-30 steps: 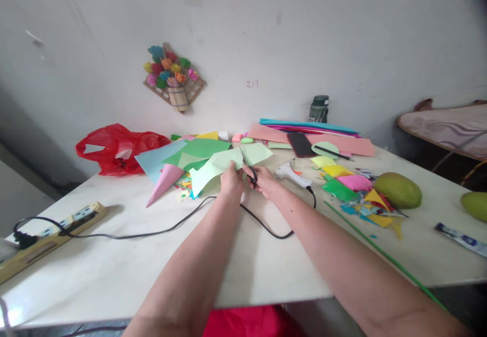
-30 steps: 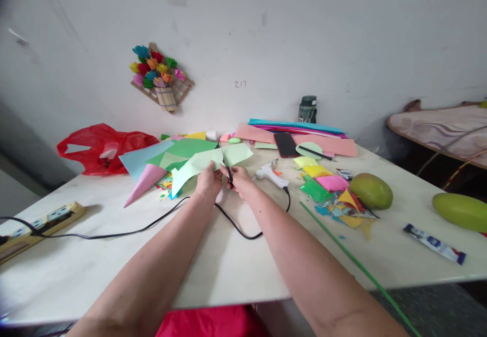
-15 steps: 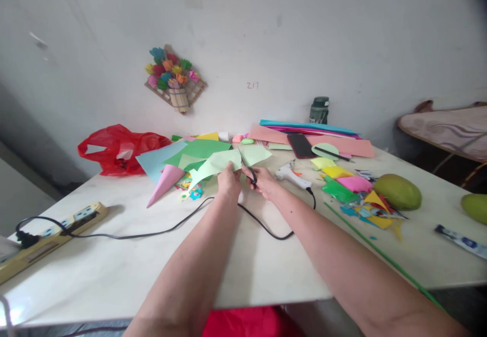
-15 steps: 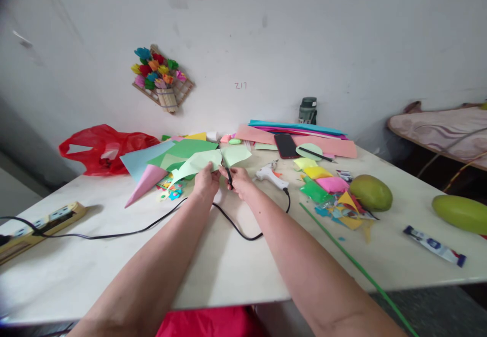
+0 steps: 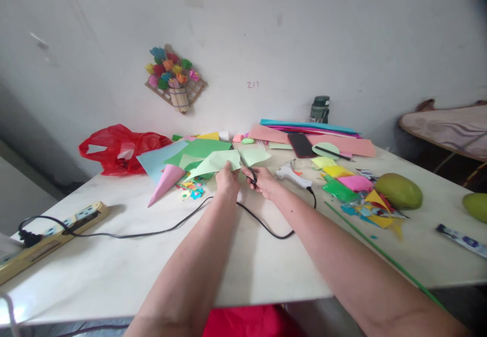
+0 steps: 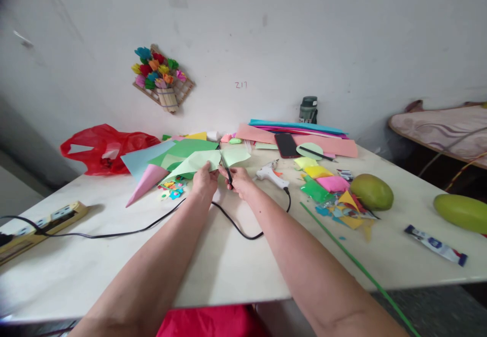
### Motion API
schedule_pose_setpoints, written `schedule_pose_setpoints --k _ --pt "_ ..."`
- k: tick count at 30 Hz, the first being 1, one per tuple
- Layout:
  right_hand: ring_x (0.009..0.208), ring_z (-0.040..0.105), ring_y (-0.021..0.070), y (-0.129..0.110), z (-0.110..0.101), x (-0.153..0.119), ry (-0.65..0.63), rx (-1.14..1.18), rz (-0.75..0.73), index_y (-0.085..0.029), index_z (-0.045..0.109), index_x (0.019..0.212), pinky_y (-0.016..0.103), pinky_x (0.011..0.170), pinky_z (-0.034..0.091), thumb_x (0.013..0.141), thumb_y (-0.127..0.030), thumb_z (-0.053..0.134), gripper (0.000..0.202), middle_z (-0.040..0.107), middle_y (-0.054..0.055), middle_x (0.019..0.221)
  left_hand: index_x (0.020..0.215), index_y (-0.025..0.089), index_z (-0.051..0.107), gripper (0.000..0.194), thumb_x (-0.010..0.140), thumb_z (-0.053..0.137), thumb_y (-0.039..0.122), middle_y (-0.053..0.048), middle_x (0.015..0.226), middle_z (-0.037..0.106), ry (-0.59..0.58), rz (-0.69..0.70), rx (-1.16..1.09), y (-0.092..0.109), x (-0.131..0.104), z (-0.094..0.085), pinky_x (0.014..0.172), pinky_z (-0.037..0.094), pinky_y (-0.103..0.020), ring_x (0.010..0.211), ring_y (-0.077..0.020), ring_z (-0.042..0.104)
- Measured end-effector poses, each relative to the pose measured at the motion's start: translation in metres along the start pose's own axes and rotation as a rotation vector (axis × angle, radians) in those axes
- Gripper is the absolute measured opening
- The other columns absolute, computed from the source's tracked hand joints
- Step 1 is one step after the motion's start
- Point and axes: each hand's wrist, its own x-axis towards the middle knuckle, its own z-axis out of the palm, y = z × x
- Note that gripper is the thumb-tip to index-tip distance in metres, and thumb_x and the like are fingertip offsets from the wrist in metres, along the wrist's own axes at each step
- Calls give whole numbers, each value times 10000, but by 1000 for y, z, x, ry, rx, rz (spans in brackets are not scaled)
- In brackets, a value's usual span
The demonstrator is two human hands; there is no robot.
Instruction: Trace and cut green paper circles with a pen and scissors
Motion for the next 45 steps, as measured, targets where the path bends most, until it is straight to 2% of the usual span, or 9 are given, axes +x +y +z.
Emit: schedule_pose_setpoints --k 8,14,20,29,39,45 --pt "326 388 20 0 2 -2 -35 41 15 -147 495 671 148 287 120 630 -508 678 407 458 -63 473 791 153 554 80 776 543 75 -24 773 632 12 2 1 1 0 -2 583 505 -223 605 -113 614" --pt "328 399 24 0 -2 1 -12 46 -4 -146 493 662 146 280 115 625 -529 672 424 460 -59 466 799 160 560 110 765 548 56 -37 786 645 -23 -2 -3 0 -1 -1 623 530 -242 717 -143 643" --pt "321 413 34 0 -2 2 -1 46 -16 -146 504 682 149 267 127 642 -529 662 417 484 -44 469 753 148 562 93 767 554 57 -33 751 630 -21 -20 16 -1 -3 -1 603 524 -233 655 -129 625" --pt "308 420 48 -4 -1 -2 -1 42 -31 -144 567 892 153 271 141 691 -503 635 417 517 -35 447 755 140 573 109 769 547 35 -41 752 625 2 -24 22 0 -6 1 583 510 -231 653 -130 616" --pt "311 416 37 -1 -4 4 -34 40 -43 -159 511 713 148 270 118 685 -520 628 381 495 -45 458 763 130 569 76 765 548 57 -32 747 620 -16 -15 39 -3 -5 -1 553 496 -201 581 -101 598" --pt "312 414 40 -2 -4 3 -31 40 -45 -162 494 692 160 269 115 664 -544 633 408 492 -42 466 744 125 567 39 759 569 88 -20 661 594 -6 -22 94 -4 -5 -1 557 491 -200 570 -109 597"
